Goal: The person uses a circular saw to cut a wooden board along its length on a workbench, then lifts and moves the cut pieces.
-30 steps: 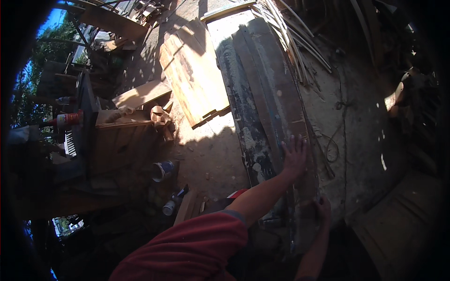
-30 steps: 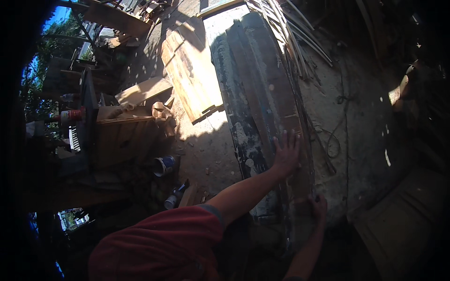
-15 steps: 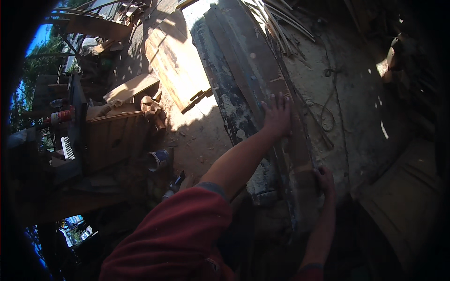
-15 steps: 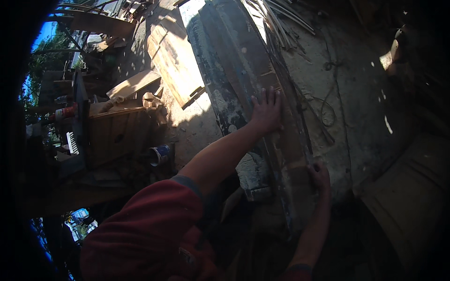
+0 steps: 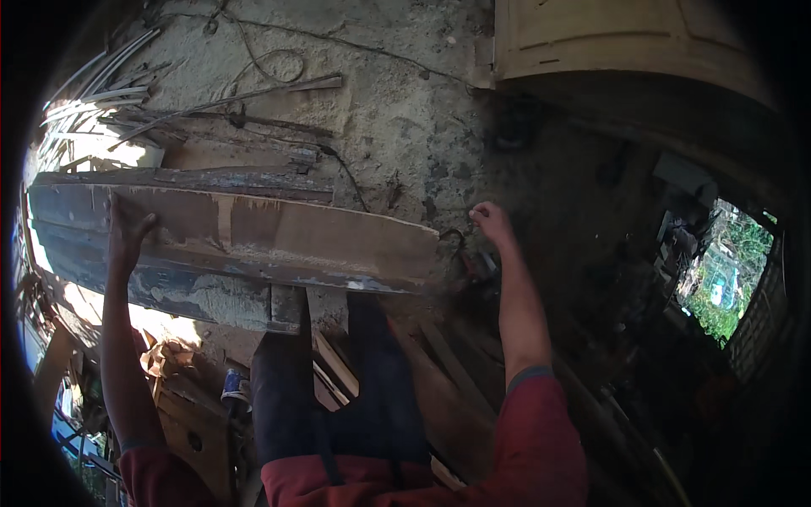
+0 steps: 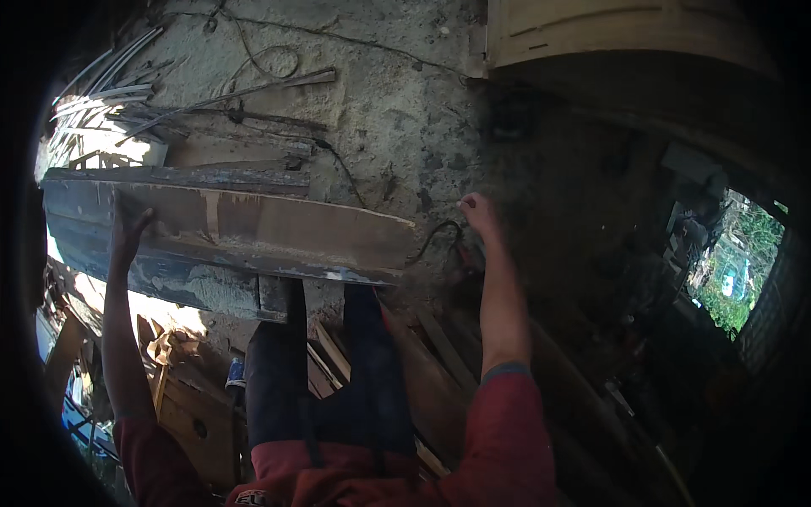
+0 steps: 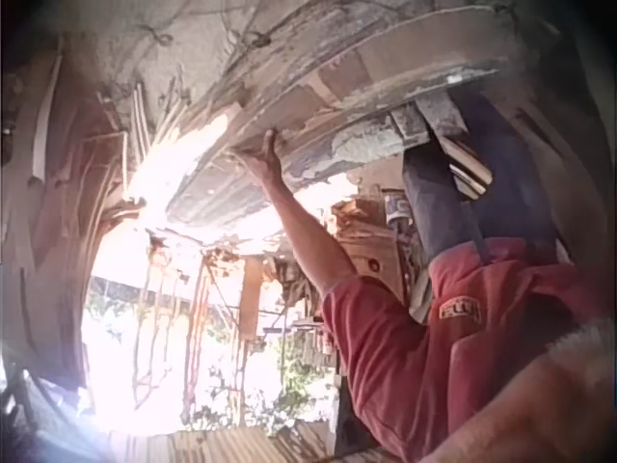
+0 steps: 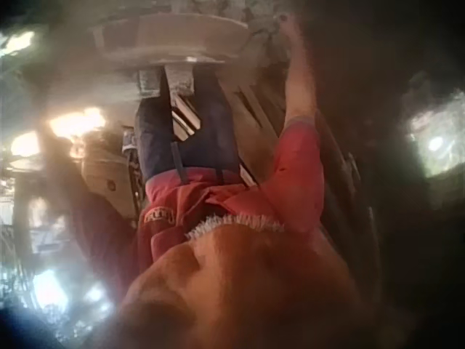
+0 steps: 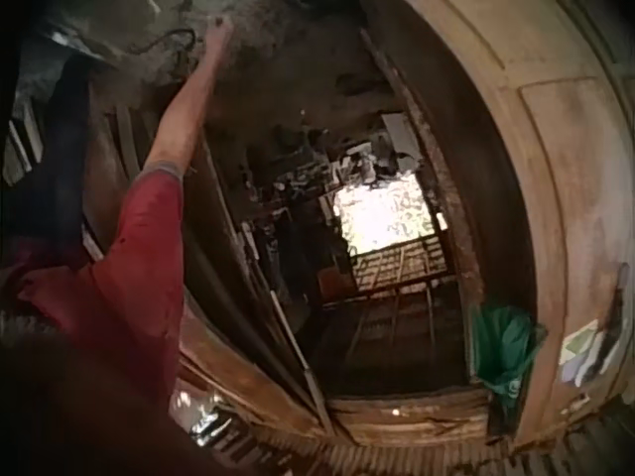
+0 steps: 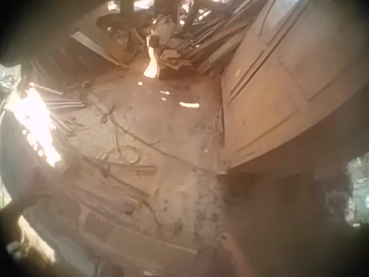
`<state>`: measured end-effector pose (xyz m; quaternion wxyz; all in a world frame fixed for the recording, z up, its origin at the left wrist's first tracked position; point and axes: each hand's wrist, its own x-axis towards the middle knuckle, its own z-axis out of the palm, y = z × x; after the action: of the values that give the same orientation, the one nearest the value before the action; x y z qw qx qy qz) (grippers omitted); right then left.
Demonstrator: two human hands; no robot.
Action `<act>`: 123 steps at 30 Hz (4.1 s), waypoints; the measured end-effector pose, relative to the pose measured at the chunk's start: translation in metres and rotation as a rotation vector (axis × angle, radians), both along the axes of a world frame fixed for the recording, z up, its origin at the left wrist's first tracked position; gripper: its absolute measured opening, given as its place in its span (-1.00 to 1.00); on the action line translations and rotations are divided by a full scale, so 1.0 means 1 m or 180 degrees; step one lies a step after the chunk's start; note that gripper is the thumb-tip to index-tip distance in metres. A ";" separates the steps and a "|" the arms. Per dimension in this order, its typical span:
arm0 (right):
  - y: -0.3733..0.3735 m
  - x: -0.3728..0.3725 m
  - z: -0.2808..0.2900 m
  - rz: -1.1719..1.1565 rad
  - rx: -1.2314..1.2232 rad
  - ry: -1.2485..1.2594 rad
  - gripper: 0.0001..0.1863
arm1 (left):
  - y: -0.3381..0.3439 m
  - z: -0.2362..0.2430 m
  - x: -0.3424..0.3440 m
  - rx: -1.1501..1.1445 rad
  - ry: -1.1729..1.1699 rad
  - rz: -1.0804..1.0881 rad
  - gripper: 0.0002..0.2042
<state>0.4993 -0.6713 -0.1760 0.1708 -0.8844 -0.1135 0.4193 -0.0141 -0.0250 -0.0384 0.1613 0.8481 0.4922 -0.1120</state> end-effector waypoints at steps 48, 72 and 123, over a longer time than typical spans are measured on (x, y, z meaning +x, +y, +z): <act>0.000 -0.142 0.447 0.1245 0.0920 -0.1848 -0.52 | -0.042 0.042 0.058 -0.0032 0.0608 0.0722 0.26; -0.027 -0.250 0.475 0.2300 -0.0375 -0.1412 -0.38 | -0.037 0.031 0.058 0.0183 0.0675 0.0705 0.20; 0.158 -0.157 0.301 0.2203 0.1235 0.0047 -0.68 | -0.049 0.044 0.058 0.0202 0.0626 0.0807 0.31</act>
<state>0.3424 -0.5135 0.1252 0.1841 -0.7421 -0.4808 0.4292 0.0437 -0.0742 0.0060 0.0983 0.7688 0.6119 -0.1576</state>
